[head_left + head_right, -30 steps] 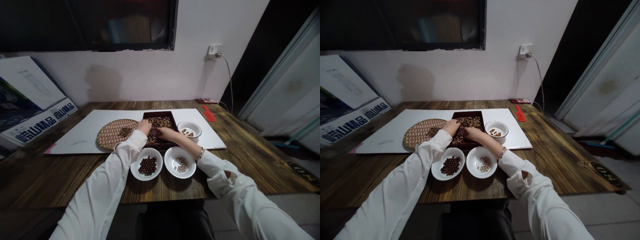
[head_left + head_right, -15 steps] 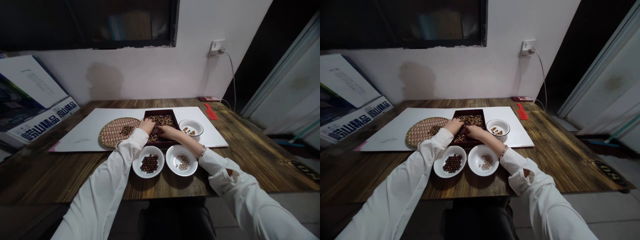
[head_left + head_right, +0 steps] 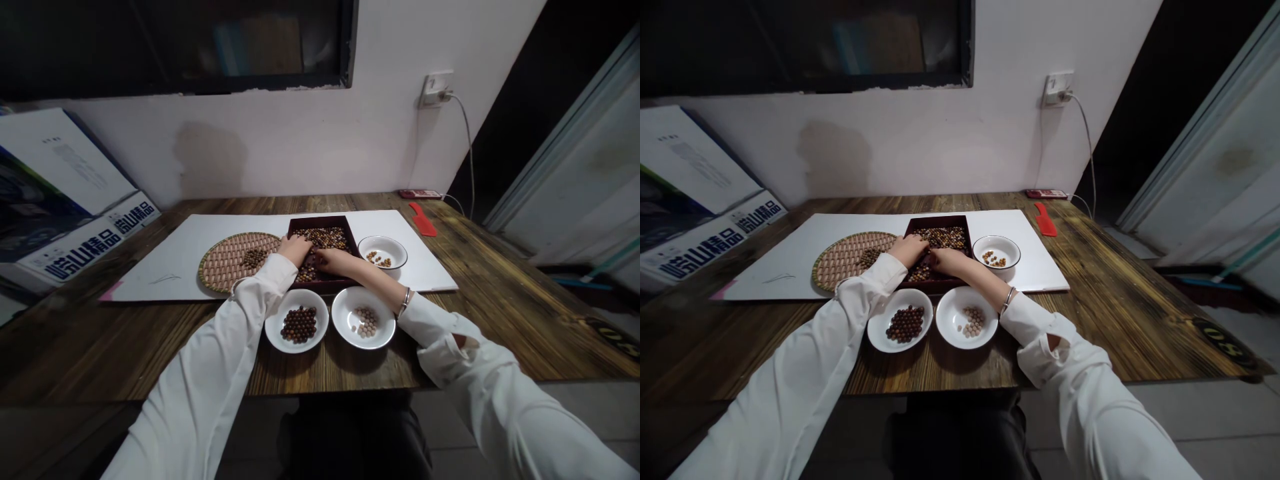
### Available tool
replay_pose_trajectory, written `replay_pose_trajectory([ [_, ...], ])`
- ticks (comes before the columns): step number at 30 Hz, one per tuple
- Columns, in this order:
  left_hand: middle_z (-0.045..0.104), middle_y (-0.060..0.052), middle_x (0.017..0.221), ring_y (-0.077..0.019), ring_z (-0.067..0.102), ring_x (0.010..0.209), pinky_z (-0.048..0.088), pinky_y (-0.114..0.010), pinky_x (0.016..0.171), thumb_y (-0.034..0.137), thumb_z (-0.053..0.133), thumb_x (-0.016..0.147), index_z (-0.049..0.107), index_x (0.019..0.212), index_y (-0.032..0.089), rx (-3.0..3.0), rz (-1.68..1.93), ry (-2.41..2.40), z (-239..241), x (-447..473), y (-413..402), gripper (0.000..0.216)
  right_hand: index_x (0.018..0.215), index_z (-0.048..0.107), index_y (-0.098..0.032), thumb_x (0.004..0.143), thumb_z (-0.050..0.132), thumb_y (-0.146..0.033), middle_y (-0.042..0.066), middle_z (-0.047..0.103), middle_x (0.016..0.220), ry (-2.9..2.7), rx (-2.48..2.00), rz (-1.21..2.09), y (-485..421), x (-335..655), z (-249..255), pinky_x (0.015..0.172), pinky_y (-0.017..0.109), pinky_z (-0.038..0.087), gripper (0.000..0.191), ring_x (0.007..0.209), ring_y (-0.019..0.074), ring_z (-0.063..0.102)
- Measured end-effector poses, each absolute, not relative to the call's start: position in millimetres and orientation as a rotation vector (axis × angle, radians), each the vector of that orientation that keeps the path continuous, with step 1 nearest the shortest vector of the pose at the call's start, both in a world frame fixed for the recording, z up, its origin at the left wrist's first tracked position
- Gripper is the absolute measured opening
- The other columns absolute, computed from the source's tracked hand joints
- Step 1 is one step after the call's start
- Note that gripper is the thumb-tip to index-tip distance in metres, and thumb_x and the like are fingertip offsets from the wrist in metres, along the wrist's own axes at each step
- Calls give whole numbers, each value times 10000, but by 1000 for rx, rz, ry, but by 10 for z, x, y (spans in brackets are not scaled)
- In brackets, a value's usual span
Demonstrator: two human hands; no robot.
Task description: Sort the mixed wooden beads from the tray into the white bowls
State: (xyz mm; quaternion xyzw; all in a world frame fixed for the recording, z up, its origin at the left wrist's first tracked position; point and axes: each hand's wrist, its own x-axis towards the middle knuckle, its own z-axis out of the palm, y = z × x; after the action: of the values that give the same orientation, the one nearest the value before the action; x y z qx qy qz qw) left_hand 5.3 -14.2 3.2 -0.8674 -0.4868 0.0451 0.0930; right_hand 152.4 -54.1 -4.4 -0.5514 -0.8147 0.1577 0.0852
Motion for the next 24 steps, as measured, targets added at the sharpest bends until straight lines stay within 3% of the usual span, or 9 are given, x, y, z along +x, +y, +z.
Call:
replay_pose_trajectory([
  [6,667,-148,1259,-296,619,1189,458,-479,988,134,336,996,661,1141,144,-2589,129,-1456,71,61,-167,356,1167,666,-121,930,578,-168,142,730,1177,-2435,-1645,468,-562,1524,-17,795,260,474,258,1002,231,686],
  [24,648,-166,1304,-299,600,1224,448,-472,1006,108,290,998,579,1223,109,-2560,144,-1495,103,80,-215,366,1100,673,-102,931,573,-141,130,739,1107,-2447,-1642,478,-596,1523,19,724,235,438,200,913,187,672],
])
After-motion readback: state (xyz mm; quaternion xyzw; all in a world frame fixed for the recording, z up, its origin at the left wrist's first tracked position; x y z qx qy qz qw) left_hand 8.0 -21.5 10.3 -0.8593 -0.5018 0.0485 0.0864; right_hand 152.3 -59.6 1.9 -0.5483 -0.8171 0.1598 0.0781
